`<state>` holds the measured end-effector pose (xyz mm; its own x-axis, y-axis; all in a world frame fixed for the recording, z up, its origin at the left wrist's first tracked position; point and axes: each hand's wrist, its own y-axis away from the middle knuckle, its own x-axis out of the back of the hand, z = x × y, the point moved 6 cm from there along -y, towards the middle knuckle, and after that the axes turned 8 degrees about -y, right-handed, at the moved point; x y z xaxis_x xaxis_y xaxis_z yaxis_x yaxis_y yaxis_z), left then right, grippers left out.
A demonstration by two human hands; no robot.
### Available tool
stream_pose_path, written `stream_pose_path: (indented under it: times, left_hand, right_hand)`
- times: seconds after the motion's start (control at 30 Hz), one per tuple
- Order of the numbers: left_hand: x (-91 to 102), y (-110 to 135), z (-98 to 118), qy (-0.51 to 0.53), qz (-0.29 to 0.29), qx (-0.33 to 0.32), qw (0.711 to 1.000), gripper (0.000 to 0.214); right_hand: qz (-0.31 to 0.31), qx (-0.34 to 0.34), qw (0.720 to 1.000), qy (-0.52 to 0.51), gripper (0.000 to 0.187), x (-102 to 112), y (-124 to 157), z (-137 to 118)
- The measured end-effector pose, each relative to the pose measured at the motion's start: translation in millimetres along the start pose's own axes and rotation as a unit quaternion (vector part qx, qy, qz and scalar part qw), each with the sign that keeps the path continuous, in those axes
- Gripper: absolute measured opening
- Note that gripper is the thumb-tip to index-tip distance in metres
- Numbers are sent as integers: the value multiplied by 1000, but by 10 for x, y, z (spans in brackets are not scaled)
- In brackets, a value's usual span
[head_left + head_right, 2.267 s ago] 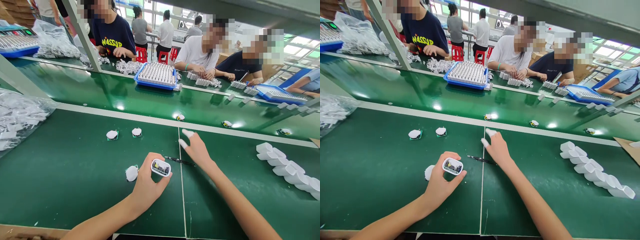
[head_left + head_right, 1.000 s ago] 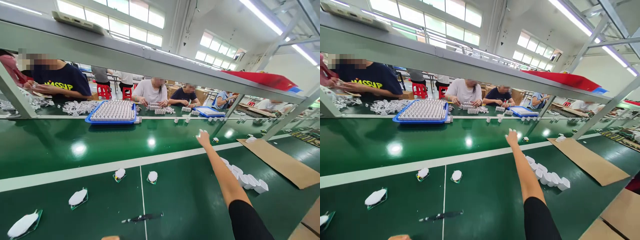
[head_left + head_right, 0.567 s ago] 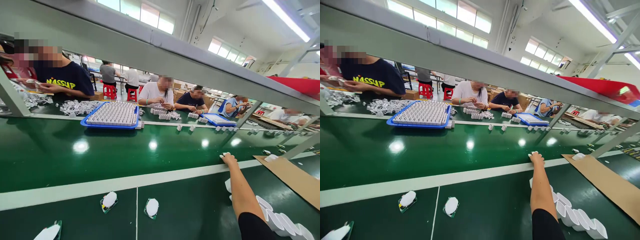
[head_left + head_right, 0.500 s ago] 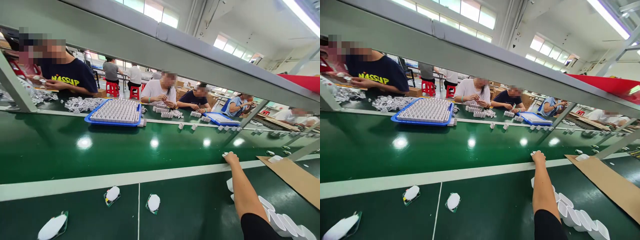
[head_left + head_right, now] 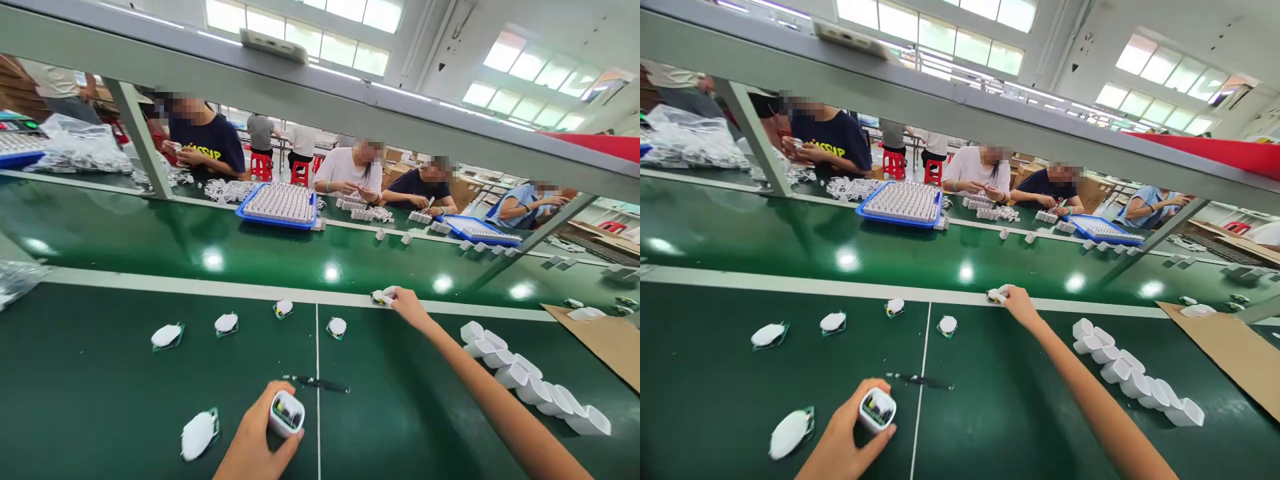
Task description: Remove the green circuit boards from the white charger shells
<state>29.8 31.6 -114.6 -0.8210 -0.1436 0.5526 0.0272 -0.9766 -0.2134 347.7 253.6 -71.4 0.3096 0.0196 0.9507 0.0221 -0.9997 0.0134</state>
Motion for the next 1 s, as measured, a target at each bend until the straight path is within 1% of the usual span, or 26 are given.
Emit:
stream_pose_path:
  times: [0.07, 0.13, 0.2, 0.27, 0.33, 0.4, 0.43, 0.5, 0.53, 0.6, 0.67, 0.73, 0.8, 0.83, 0.9, 1.0]
  left_hand:
    - [18, -32, -55, 16, -17, 14, 1000, 25]
    - [56, -57, -81, 35, -15, 40, 998, 28]
    - [98, -68, -66, 61, -7, 58, 996, 31]
    - [145, -73, -17, 85, 6, 55, 995, 32]
    - [195, -78, 48, 95, 15, 32, 995, 28]
    - [251, -84, 118, 93, 18, -5, 996, 22]
    - [283, -86, 150, 91, 20, -25, 995, 19]
    - [361, -84, 199, 91, 32, -57, 994, 16]
    - [400, -80, 216, 91, 40, -69, 993, 15]
    - [469, -69, 250, 88, 57, -93, 990, 15]
    - [521, -55, 302, 81, 69, -130, 986, 15]
    - [568, -33, 383, 73, 85, -185, 976, 17]
    - [613, -6, 476, 62, 105, -242, 963, 21]
    - [630, 8, 521, 53, 112, -267, 956, 23]
    - [646, 23, 585, 33, 115, -296, 948, 26]
    - [639, 27, 603, 19, 105, -296, 949, 28]
  right_hand:
    - [5, 59, 998, 3, 17, -128, 365, -265]
    - [16, 121, 993, 0, 17, -238, 765, -542]
    - [10, 193, 981, -14, 20, -387, 1156, -859]
    - [-4, 258, 966, -31, 22, -581, 1478, -1183]
    - [-2, 297, 954, -44, 19, -768, 1670, -1445]
    - [12, 310, 949, -59, 11, -890, 1726, -1598]
    - [21, 311, 947, -70, 12, -910, 1721, -1633]
    - [39, 308, 945, -102, 14, -844, 1695, -1640]
    - [50, 303, 944, -121, 13, -756, 1693, -1625]
    - [73, 287, 943, -154, 10, -492, 1745, -1597]
    - [97, 286, 937, -176, 8, -173, 1884, -1624]
    - [120, 328, 919, -181, 6, 120, 2088, -1730]
    - [137, 382, 900, -160, 11, 304, 2288, -1848]
    - [144, 401, 894, -143, 15, 348, 2365, -1888]
    - [157, 419, 888, -108, 20, 372, 2470, -1918]
    - [170, 430, 884, -61, 28, 339, 2554, -1898]
